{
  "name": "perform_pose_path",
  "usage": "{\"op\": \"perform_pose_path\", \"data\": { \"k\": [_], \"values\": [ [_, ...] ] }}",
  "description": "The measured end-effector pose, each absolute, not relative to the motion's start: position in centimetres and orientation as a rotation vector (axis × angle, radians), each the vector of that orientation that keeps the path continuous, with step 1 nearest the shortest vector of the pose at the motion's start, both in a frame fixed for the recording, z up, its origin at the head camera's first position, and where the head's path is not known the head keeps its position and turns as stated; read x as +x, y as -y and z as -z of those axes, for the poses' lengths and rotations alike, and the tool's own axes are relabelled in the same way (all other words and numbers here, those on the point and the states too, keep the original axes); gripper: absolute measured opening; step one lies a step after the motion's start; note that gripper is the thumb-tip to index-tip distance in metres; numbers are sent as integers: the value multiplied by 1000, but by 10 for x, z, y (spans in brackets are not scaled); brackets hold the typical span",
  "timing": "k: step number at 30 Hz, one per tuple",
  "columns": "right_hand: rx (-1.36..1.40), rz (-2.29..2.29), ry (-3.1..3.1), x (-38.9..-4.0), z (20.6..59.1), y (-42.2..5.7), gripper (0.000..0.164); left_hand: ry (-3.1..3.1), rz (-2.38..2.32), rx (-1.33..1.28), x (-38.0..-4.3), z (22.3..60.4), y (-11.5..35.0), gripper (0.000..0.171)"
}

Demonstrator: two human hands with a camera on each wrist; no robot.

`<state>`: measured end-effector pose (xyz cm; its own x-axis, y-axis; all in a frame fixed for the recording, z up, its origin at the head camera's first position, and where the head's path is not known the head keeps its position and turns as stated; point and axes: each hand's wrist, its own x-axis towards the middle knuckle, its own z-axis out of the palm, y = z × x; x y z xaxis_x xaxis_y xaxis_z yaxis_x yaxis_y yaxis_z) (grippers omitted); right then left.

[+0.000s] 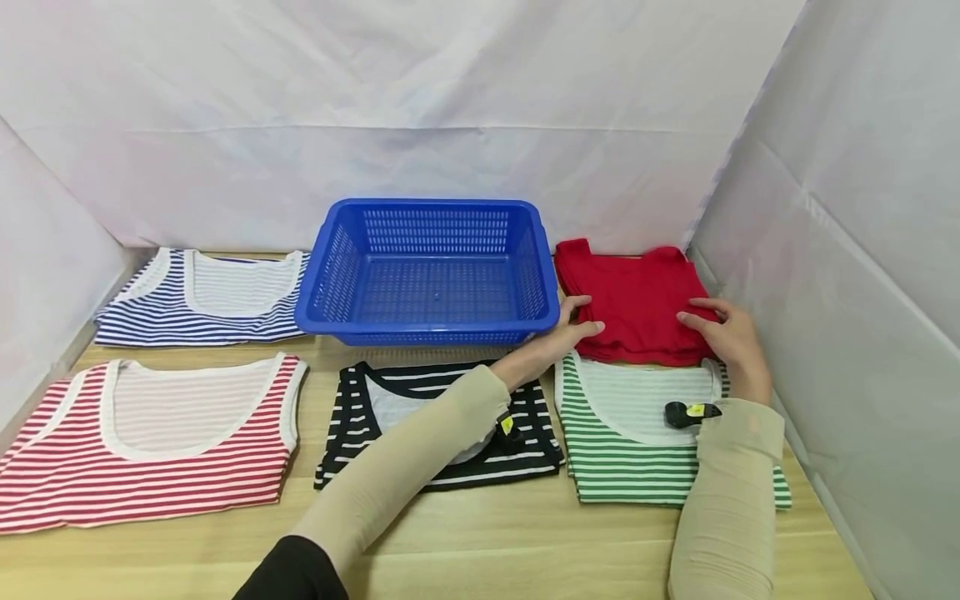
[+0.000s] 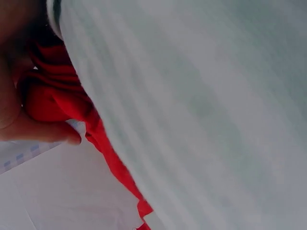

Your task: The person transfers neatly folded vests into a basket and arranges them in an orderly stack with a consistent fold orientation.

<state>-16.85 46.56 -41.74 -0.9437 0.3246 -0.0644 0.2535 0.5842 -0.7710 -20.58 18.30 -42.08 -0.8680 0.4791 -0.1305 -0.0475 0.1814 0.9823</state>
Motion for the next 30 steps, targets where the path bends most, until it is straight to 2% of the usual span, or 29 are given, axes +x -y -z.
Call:
{"op": "perform_pose_path", "data": {
  "k": [7, 18, 26, 30],
  "values": [
    [-448, -1286, 2743, -166, 416, -468, 59, -1975, -1873, 436, -211, 429, -185, 44],
    [-470, -1423, 2637, -164, 410, -465, 49, -2018, -1818, 281, -211, 435, -184, 49],
    [-555, -1514, 2640, -160, 403, -467, 49, -2132, -1865, 324, -211, 435, -186, 34],
    [-639, -1542, 2680, -158, 400, -465, 61, -2138, -1866, 299, -210, 437, -185, 32]
  ]
}}
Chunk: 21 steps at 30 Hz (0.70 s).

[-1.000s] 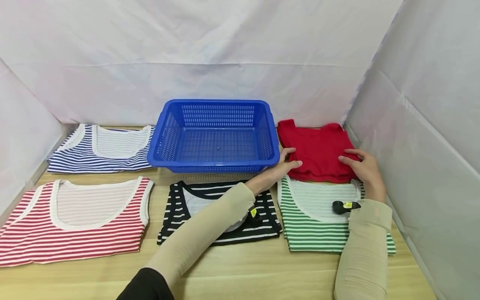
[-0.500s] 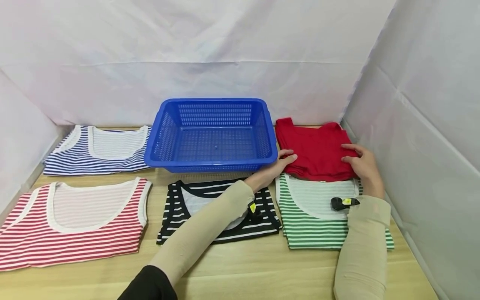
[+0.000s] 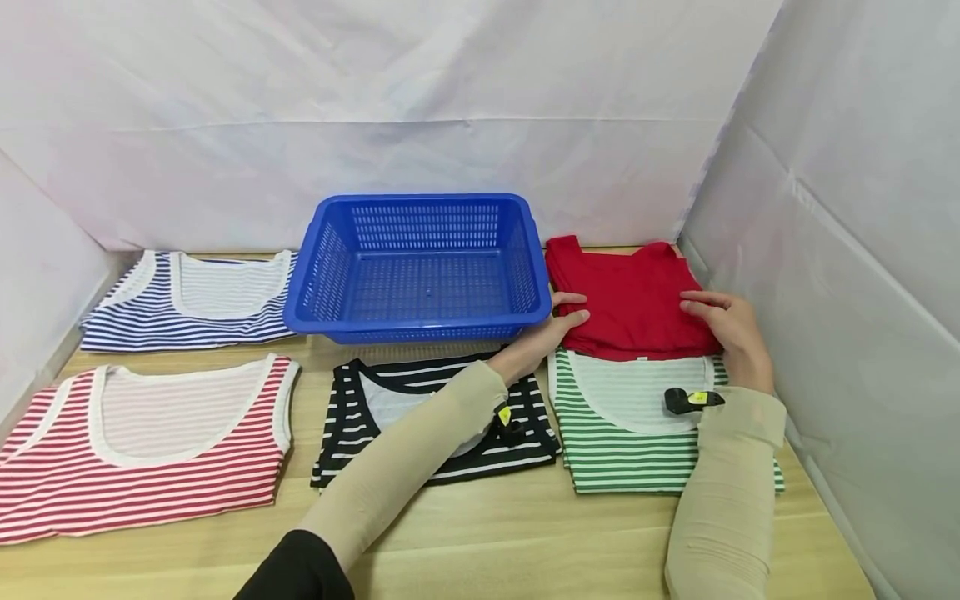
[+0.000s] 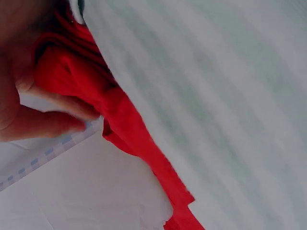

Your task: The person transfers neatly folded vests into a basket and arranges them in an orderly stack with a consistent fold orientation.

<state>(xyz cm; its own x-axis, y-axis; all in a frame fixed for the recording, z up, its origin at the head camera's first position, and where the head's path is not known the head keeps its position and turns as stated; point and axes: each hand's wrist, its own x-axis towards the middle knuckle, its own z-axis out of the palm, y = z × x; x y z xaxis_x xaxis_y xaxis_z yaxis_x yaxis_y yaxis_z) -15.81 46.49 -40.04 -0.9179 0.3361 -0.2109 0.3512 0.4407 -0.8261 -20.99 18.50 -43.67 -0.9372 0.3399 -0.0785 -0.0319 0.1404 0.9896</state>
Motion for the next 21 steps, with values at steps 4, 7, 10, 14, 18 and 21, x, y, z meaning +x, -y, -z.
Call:
{"op": "perform_pose_path", "data": {
  "k": [4, 7, 10, 14, 18, 21],
  "values": [
    [638, 1420, -2718, -162, 401, -460, 73, -2163, -1839, 302, -210, 436, -184, 37],
    [538, 1362, -2777, -166, 404, -459, 67, -2142, -1822, 317, -211, 435, -183, 47],
    [465, 1397, -2752, -167, 407, -460, 55, -2059, -1809, 317, -212, 433, -182, 59],
    [443, 1485, -2667, -166, 410, -461, 50, -1993, -1756, 326, -212, 432, -183, 70],
    [396, 1522, -2610, -165, 411, -461, 48, -2028, -1699, 381, -213, 433, -185, 74],
    [365, 1518, -2569, -165, 408, -462, 49, -2080, -1669, 427, -215, 433, -186, 75]
  ]
}}
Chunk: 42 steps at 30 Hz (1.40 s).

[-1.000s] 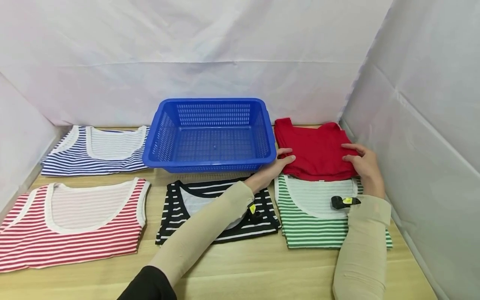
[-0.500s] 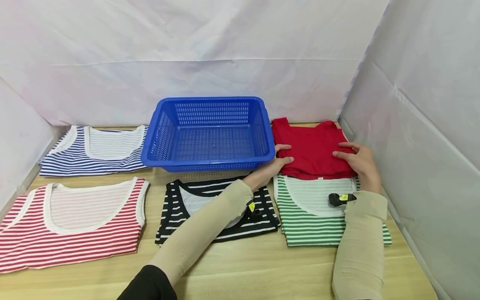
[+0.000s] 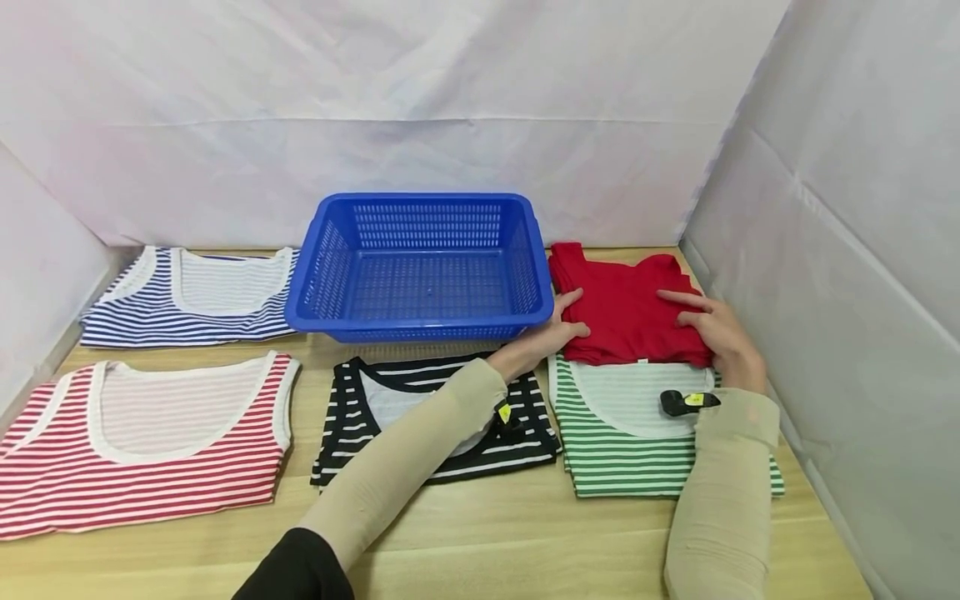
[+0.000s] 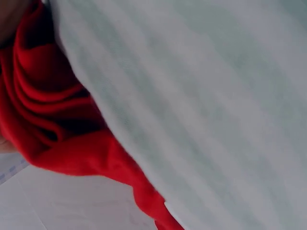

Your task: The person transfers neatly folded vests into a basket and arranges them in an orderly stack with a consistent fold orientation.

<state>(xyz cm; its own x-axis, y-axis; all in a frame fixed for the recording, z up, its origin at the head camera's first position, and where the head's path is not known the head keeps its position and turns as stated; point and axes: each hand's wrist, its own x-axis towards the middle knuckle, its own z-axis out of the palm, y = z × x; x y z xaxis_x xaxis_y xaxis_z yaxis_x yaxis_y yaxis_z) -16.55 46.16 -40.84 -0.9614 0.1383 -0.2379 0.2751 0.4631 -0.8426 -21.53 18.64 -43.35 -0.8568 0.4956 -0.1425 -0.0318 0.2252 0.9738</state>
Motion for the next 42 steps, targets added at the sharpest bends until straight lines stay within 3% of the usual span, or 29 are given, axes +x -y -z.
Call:
{"op": "perform_pose_path", "data": {
  "k": [16, 24, 42],
  "values": [
    [282, 1775, -2429, -162, 399, -462, 56, -2173, -1577, 526, -210, 429, -182, 76],
    [189, 2044, -2276, -158, 386, -457, 56, -2238, -1506, 685, -205, 416, -179, 79],
    [179, 2199, -2161, -144, 344, -454, 55, -2326, -1334, 1018, -184, 388, -177, 80]
  ]
}}
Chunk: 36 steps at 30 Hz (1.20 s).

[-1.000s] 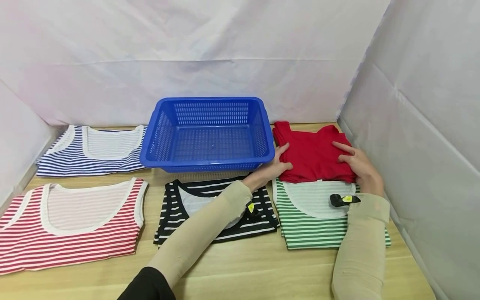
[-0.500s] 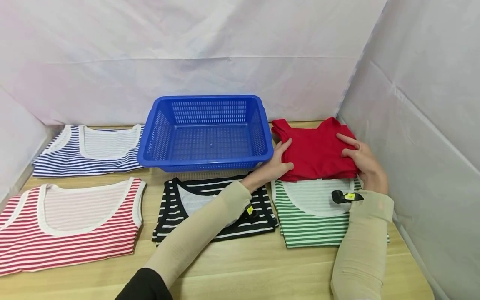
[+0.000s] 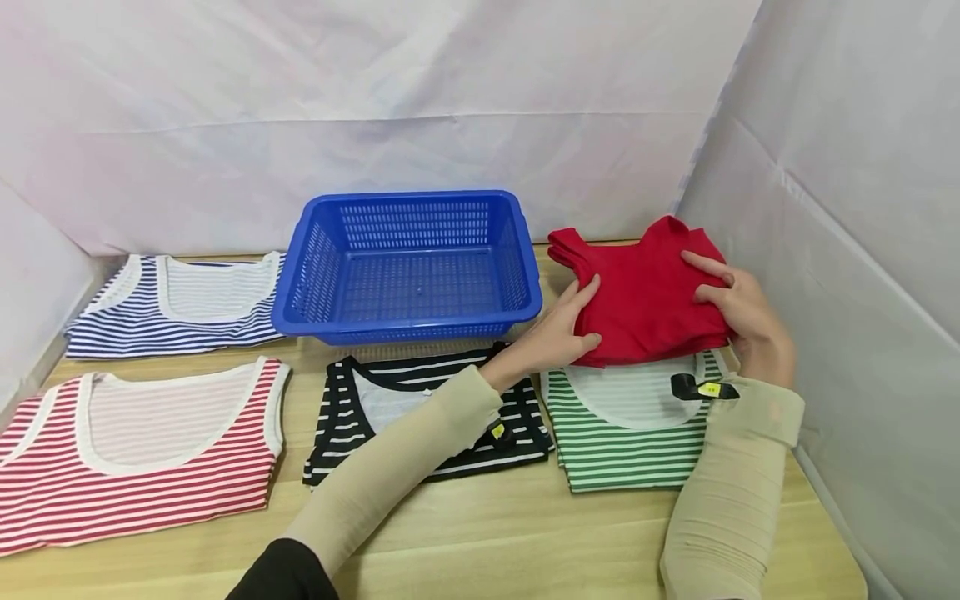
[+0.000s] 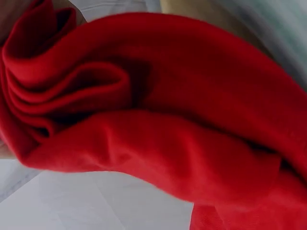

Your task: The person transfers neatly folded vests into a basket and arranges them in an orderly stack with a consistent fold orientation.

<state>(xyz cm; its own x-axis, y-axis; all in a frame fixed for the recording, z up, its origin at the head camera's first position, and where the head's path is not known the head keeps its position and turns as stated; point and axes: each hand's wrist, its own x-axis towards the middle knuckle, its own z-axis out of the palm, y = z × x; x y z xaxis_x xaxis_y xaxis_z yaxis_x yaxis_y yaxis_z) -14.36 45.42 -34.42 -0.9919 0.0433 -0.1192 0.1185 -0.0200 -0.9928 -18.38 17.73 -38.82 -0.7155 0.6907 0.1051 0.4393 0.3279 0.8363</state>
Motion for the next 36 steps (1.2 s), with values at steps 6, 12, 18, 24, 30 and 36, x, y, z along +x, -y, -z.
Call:
{"op": "perform_pose_path", "data": {
  "k": [6, 12, 18, 24, 30, 36],
  "values": [
    [196, 2240, -2164, -139, 328, -447, 54, -2361, -1294, 1098, -175, 370, -170, 79],
    [79, 2337, -2121, -133, 312, -440, 56, -2388, -1315, 1144, -166, 347, -159, 78],
    [-29, 2406, -2134, -127, 300, -428, 56, -2417, -1307, 1133, -160, 326, -142, 75],
    [-101, 2482, -2118, -125, 289, -414, 57, -2446, -1359, 1106, -164, 310, -116, 73],
    [-242, 2516, -2162, -128, 280, -389, 58, -2502, -1411, 1091, -172, 304, -83, 70],
    [-332, 2449, -2219, -137, 280, -364, 58, -2510, -1518, 1037, -181, 306, -49, 67]
  ]
}}
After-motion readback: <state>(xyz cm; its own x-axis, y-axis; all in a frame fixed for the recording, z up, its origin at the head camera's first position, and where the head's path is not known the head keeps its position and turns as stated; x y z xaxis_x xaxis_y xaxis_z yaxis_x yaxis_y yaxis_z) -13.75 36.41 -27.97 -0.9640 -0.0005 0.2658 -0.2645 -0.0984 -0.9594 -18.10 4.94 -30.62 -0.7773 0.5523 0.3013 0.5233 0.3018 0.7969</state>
